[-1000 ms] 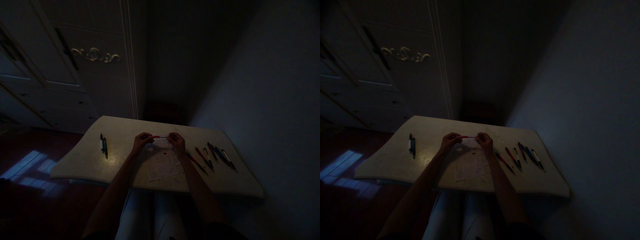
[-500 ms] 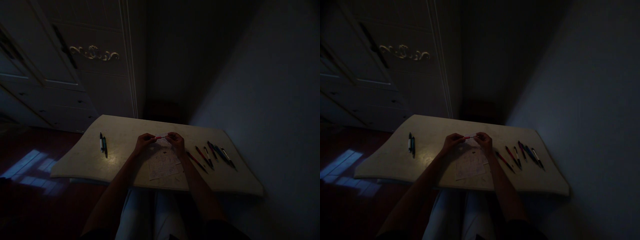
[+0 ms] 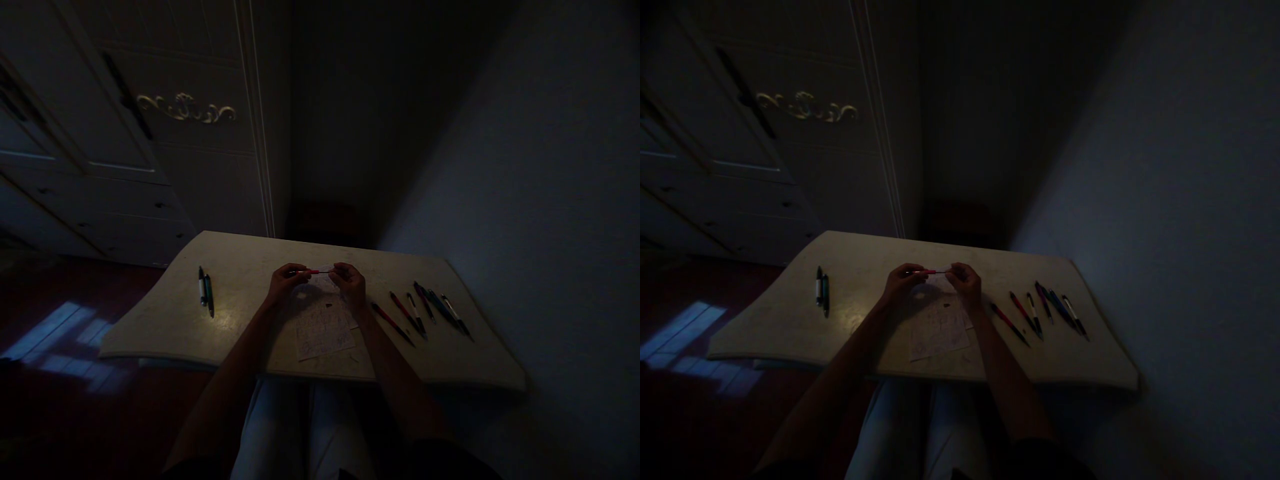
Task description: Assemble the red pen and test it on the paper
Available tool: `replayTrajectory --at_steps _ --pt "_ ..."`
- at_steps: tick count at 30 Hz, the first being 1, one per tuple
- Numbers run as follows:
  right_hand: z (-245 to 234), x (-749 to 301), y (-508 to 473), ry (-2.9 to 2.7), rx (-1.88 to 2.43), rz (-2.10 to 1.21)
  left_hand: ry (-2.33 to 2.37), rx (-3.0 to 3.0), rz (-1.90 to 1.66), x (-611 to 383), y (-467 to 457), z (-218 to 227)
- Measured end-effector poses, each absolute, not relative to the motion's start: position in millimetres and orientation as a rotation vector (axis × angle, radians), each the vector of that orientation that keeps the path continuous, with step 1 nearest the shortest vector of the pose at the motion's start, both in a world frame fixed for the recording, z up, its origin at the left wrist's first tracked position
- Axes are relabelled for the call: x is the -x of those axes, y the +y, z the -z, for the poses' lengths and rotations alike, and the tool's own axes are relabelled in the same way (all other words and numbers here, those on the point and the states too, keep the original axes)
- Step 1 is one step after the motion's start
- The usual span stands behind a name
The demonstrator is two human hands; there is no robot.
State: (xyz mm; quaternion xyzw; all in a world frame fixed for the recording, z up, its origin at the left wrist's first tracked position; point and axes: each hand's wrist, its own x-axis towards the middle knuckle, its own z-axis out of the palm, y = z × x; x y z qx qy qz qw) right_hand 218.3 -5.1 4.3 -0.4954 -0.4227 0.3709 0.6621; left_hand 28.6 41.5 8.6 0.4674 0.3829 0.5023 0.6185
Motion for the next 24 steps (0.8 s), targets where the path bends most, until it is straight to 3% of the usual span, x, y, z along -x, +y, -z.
replayTrajectory --at_steps 8,12,17,24 --pt "-7 -227 -2 -0.981 1.088 -0.904 0.815 -0.951 -1.204 -28 43 -8" --pt "-4 -255 4 -0.938 1.138 -0.684 0.821 -0.884 -1.228 -26 43 -14" --pt "7 -279 0 -1.134 1.554 -0.316 0.818 -0.814 -1.265 -25 44 -15" --pt "12 -279 -9 -1.630 1.896 -0.217 0.805 -0.778 -1.301 -23 47 -12"
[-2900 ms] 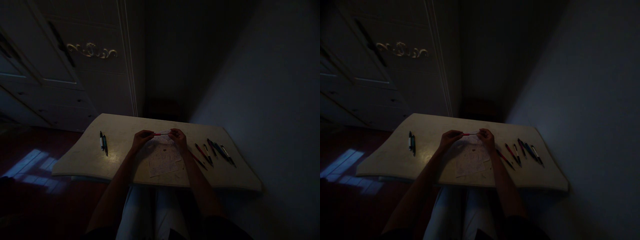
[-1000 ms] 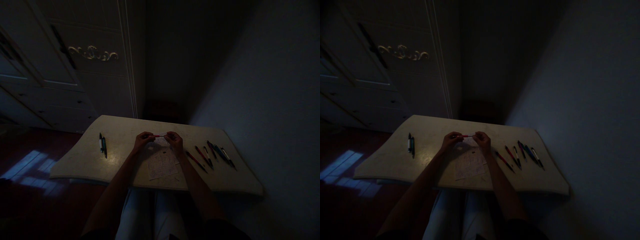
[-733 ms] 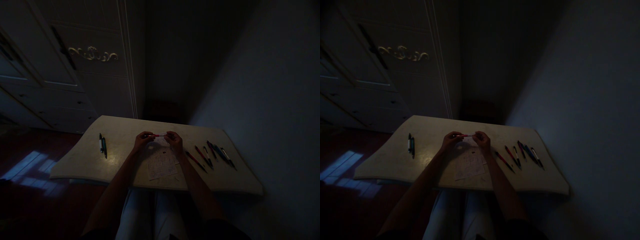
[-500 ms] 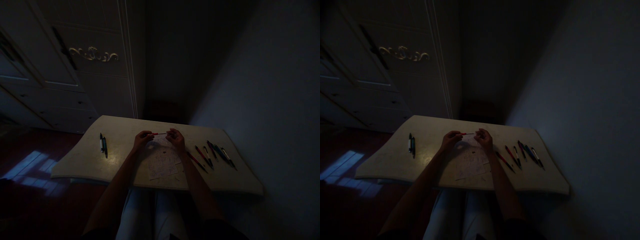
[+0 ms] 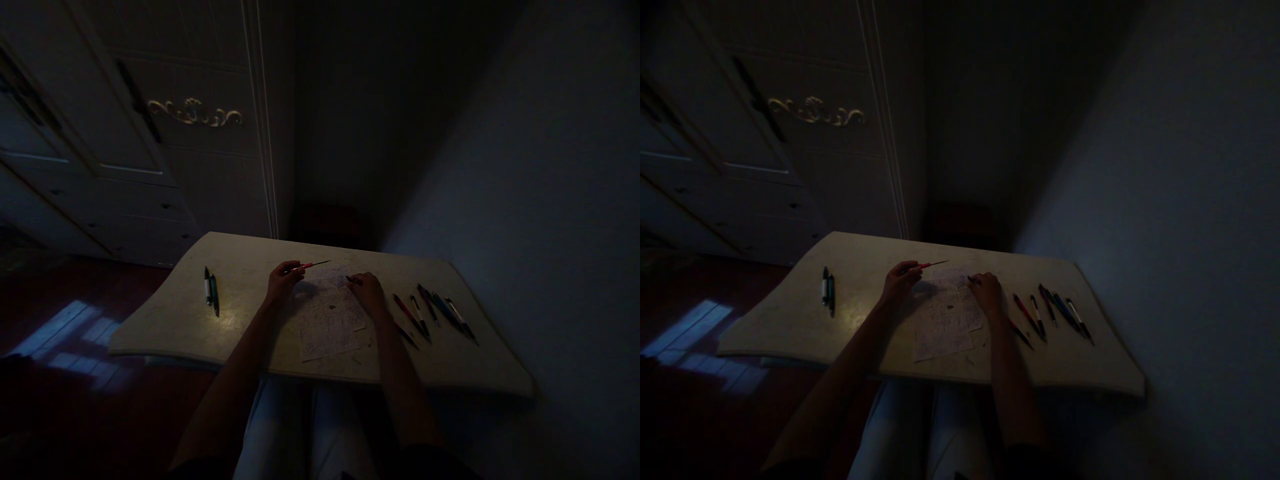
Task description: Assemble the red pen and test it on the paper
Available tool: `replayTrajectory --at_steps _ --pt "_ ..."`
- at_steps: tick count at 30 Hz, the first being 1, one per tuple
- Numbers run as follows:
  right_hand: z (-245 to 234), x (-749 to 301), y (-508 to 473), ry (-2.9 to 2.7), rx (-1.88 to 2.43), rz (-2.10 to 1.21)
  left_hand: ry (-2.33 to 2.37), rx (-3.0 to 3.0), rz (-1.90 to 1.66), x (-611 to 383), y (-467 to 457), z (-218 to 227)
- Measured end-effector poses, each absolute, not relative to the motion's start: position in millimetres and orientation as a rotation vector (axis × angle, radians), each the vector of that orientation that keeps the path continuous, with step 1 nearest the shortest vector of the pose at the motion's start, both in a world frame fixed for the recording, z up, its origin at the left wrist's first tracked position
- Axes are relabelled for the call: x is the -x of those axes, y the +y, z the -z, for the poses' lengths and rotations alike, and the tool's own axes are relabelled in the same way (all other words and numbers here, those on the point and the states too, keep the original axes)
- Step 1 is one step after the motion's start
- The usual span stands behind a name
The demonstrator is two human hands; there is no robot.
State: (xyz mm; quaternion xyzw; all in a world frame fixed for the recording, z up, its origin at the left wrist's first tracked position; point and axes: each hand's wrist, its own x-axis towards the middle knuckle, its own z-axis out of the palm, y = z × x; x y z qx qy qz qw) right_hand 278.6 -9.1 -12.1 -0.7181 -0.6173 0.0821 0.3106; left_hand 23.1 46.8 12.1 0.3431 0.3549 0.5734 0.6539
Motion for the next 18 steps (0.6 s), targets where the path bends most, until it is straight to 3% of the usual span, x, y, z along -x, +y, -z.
replayTrajectory --at_steps 7,18 --pt "10 -276 -3 -1.436 1.627 -0.315 0.810 -0.760 -1.283 -24 49 -9" --pt "-10 -259 -3 -0.863 1.029 -0.897 0.780 -0.770 -1.264 -22 44 -13"
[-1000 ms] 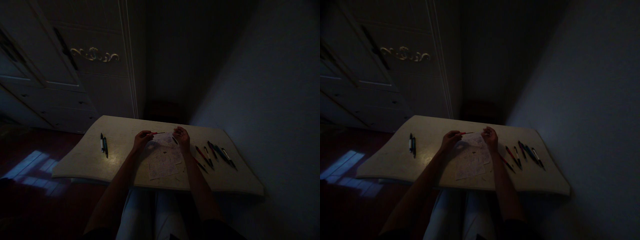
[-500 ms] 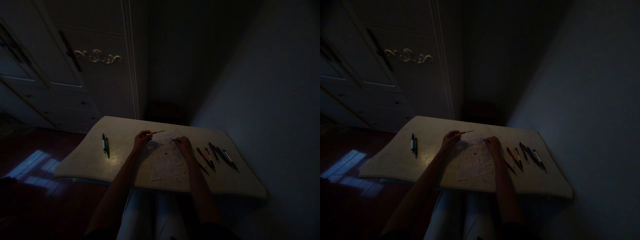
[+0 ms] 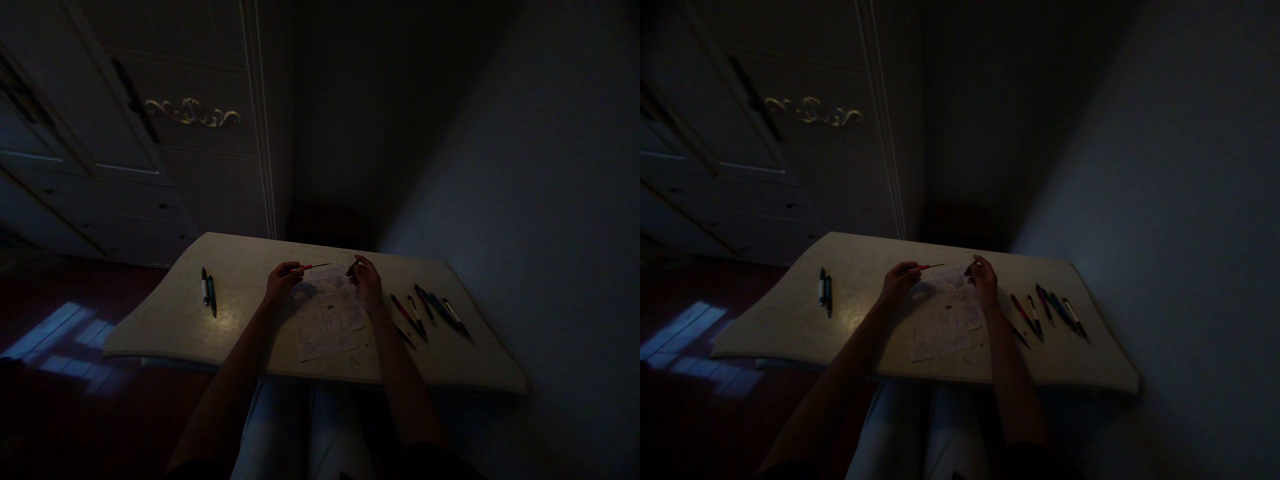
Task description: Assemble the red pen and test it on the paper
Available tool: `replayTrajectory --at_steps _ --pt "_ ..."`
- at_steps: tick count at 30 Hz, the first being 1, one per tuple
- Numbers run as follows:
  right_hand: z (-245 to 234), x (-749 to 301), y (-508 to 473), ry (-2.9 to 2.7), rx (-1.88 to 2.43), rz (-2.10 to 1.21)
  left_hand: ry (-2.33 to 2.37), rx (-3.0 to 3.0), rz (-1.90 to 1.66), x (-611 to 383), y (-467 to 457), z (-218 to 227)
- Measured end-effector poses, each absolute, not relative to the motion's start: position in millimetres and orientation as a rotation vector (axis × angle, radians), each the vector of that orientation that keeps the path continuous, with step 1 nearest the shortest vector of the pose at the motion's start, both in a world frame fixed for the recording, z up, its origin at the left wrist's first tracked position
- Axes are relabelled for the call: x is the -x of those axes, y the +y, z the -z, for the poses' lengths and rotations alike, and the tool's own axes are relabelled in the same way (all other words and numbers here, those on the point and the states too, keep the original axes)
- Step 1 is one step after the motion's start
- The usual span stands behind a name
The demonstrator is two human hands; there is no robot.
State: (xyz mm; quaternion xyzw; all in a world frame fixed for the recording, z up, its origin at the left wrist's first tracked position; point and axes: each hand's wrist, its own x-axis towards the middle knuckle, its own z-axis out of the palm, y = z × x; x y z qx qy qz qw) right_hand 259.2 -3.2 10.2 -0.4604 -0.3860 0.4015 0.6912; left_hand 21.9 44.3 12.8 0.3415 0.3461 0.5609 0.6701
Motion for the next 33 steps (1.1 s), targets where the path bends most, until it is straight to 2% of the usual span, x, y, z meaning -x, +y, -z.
replayTrajectory --at_steps 6,33 --pt "-10 -257 -3 -0.754 0.932 -0.930 0.768 -0.776 -1.249 -24 43 -14" --pt "-21 -242 -14 -0.991 1.029 -0.853 0.821 -0.891 -1.229 -24 41 -13"
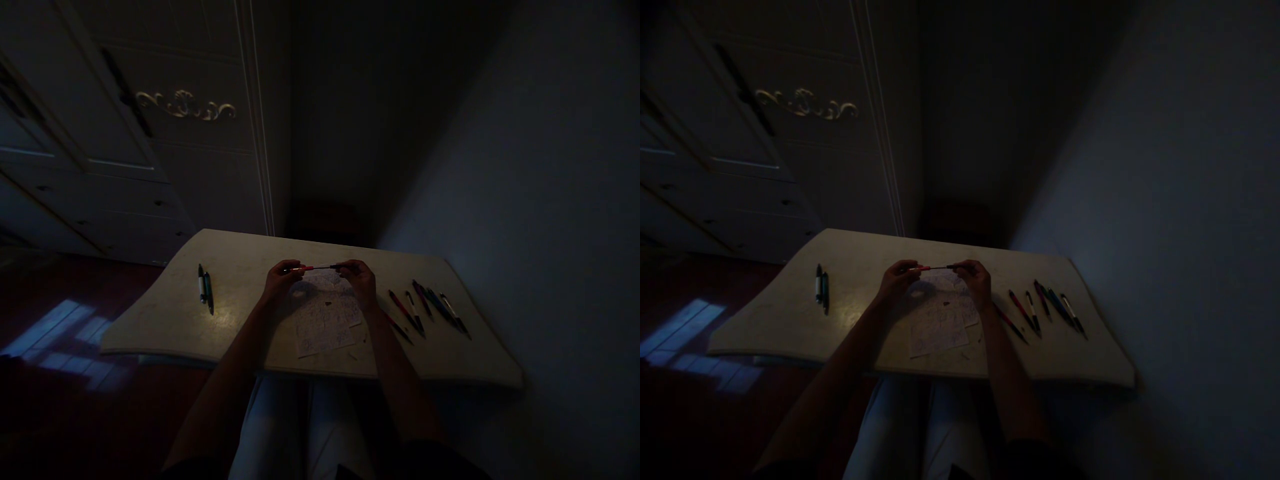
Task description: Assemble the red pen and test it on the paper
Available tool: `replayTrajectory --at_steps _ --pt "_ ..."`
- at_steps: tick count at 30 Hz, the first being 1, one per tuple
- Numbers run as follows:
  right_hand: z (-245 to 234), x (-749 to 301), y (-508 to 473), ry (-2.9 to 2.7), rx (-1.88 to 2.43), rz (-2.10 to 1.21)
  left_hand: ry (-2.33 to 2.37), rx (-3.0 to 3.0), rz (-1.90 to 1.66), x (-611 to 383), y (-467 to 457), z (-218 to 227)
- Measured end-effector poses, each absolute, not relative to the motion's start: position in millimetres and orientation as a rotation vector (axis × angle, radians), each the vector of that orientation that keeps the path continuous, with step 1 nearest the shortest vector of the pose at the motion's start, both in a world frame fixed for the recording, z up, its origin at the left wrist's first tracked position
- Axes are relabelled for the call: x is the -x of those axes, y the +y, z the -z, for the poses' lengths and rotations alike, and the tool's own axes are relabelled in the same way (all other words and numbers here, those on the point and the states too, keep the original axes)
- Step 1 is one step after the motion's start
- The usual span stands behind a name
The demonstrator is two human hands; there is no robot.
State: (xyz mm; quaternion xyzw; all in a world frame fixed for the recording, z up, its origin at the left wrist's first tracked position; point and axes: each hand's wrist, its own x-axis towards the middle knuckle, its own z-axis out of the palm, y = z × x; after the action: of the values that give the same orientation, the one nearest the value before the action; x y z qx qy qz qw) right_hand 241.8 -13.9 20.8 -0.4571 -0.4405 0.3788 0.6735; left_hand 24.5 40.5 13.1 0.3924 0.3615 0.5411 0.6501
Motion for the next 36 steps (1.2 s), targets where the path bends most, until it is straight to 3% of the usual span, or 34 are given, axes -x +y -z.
replayTrajectory --at_steps 13,36 --pt "-18 -222 -17 -1.057 1.063 -0.929 0.810 -1.145 -1.164 -25 35 -13" --pt "-16 -206 -17 -0.938 1.085 -0.902 0.666 -0.826 -1.181 -39 27 -17"
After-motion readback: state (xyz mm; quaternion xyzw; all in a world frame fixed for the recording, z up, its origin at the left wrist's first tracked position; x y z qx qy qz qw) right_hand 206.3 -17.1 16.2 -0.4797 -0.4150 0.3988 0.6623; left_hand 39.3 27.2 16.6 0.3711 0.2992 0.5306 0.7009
